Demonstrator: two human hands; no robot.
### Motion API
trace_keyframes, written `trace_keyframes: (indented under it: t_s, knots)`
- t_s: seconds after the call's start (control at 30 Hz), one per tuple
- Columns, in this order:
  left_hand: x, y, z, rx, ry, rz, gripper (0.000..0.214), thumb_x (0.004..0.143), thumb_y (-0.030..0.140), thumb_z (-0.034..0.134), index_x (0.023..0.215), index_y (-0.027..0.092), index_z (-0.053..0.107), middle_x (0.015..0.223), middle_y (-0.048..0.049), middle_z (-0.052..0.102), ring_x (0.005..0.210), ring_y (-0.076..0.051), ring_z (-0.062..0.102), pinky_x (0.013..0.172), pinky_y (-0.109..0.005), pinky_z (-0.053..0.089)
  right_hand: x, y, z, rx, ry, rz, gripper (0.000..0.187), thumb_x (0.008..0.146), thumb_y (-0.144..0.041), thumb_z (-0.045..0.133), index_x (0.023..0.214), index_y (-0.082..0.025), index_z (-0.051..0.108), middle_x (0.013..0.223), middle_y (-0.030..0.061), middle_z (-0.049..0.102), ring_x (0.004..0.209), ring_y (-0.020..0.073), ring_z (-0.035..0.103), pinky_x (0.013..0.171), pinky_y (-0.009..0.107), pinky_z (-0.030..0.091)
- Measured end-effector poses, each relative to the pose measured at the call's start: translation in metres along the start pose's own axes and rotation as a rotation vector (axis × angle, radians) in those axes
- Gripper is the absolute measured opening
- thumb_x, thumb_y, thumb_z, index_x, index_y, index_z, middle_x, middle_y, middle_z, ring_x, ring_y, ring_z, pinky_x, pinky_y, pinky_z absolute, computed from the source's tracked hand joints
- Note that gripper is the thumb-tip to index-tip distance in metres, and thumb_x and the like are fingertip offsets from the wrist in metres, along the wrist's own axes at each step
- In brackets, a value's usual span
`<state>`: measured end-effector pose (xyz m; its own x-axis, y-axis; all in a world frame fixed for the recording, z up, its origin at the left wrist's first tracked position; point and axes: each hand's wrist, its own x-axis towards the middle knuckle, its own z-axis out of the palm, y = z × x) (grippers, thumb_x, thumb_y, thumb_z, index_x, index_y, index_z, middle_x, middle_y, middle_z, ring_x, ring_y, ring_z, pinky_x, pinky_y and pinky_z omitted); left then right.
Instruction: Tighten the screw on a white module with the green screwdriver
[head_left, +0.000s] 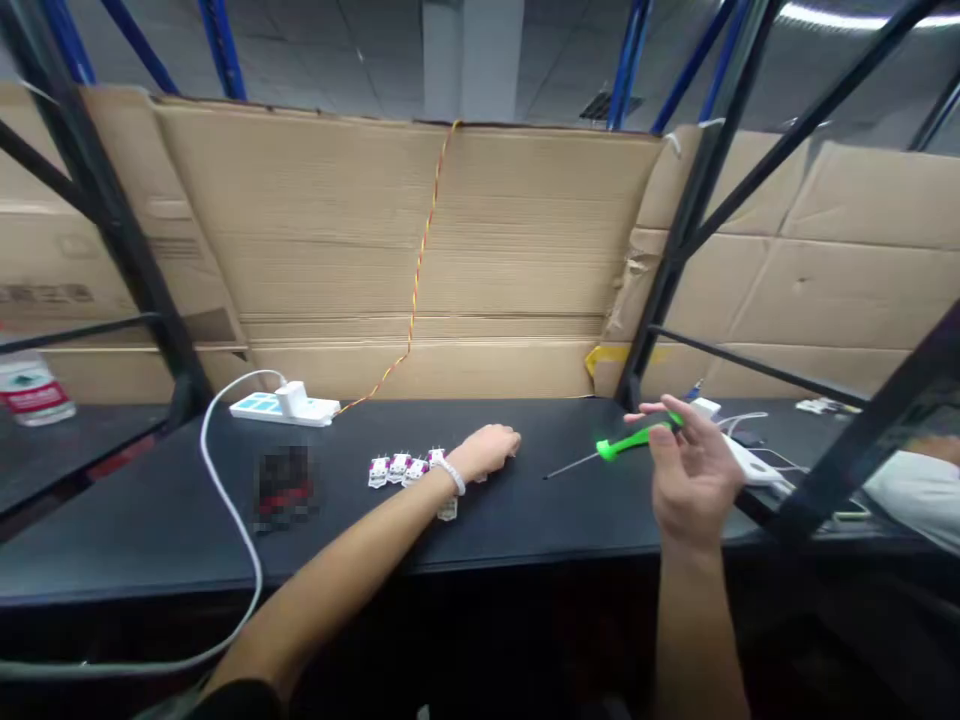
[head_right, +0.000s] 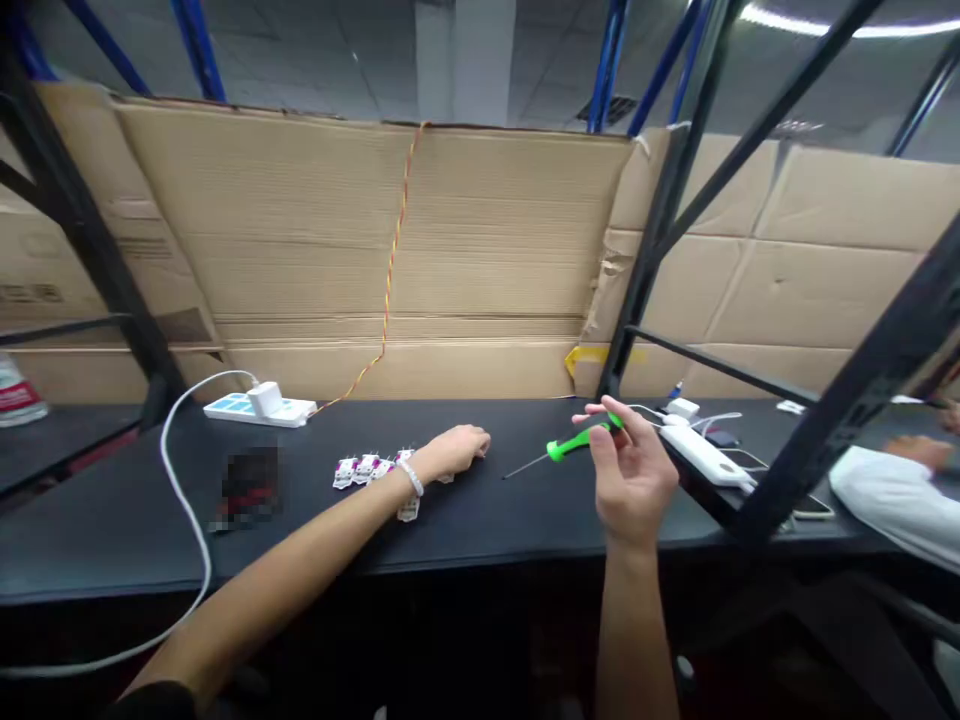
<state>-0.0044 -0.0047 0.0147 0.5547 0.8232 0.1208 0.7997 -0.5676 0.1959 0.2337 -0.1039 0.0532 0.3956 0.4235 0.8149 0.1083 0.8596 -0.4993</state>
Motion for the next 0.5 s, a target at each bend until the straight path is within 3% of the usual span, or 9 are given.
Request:
trace_keyframes:
  t_s: [0.13,0.27,0.5]
  knots:
    - [-0.016,-0.006,-0.02,-0.007,0.035,0.014,0.021,0.088,0.002,0.057,0.096,0.016,0.071,0.1,-0.0106,0.076,0.094,-0.024,0.072,0.087,-0.032,0.056,-0.001,-0.001,0.002,0.019,-0.019,0.011,0.029,0.091,-0.028,0.082,0.12,-0.023,0.078,0.102,0.0055,0.079,0.082,0.0194,0.08,0.079,0.034,0.065]
    - [-0.048,-0.013,-0.037,-0.041,0.05,0.03,0.019,0.096,0.011,0.053,0.098,0.018,0.071,0.096,-0.0072,0.076,0.091,-0.023,0.071,0.083,-0.03,0.054,-0.002,-0.002,0.006,0.015,-0.05,0.019,0.029,0.091,-0.03,0.082,0.12,-0.024,0.078,0.101,0.0053,0.08,0.082,0.0204,0.08,0.078,0.035,0.066]
    - [-0.127,-0.011,-0.033,-0.094,0.086,0.038,0.02,0.095,0.007,0.05,0.095,0.019,0.067,0.096,-0.006,0.073,0.086,-0.022,0.068,0.08,-0.029,0.051,-0.008,-0.005,0.015,-0.005,-0.124,0.022,0.028,0.091,-0.032,0.081,0.118,-0.024,0.078,0.101,0.0063,0.079,0.083,0.0225,0.081,0.075,0.037,0.067]
